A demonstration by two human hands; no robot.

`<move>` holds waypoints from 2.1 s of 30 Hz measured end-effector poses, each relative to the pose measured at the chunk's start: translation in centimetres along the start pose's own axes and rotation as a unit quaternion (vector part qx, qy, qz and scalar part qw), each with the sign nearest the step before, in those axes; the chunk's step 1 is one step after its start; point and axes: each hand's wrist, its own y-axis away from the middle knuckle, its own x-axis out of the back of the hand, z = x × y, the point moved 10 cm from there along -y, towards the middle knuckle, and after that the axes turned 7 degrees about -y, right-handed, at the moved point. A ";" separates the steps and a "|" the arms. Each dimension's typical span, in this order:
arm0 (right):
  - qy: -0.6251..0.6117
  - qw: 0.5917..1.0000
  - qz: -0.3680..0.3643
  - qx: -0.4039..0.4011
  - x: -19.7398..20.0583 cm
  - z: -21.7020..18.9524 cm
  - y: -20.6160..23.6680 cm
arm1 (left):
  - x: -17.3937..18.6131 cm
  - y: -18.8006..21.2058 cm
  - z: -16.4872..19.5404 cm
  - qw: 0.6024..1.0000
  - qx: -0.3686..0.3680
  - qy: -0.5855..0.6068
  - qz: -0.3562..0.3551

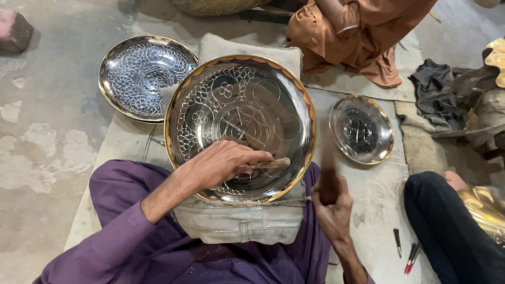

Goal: The person sits cross-legged on the floor with a large engraved brass tray resting on a cushion on their lap. They hold a small punch against the tray's decorative pattern with one hand and repeatedly strike it with a wooden mallet held in the other hand, repositioning the punch across the tray surface to work the design.

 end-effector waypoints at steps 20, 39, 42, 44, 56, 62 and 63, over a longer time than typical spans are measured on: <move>0.286 0.937 -0.182 0.081 -1.3 -9.2 -8.6 | 0.8 4.6 -2.6 0.951 0.185 0.122 0.215; 0.324 0.865 -0.270 0.273 -8.0 -20.7 -12.3 | -0.8 8.2 -3.2 0.855 0.313 0.137 0.390; 0.438 0.804 -0.328 0.231 -9.3 -19.0 -11.9 | -0.5 8.4 -2.8 0.848 0.305 0.144 0.408; 0.473 0.788 -0.324 0.222 -9.5 -18.9 -11.9 | -0.4 8.3 -2.6 0.852 0.304 0.136 0.405; 0.329 0.847 -0.293 0.299 -9.3 -21.0 -11.3 | -0.6 8.4 -2.6 0.850 0.294 0.149 0.410; 0.327 0.861 -0.276 0.275 -8.3 -21.2 -11.1 | -1.2 8.2 -2.7 0.863 0.294 0.144 0.384; 0.395 0.828 -0.313 0.245 -8.7 -20.0 -10.9 | -1.1 8.1 -2.6 0.867 0.278 0.145 0.386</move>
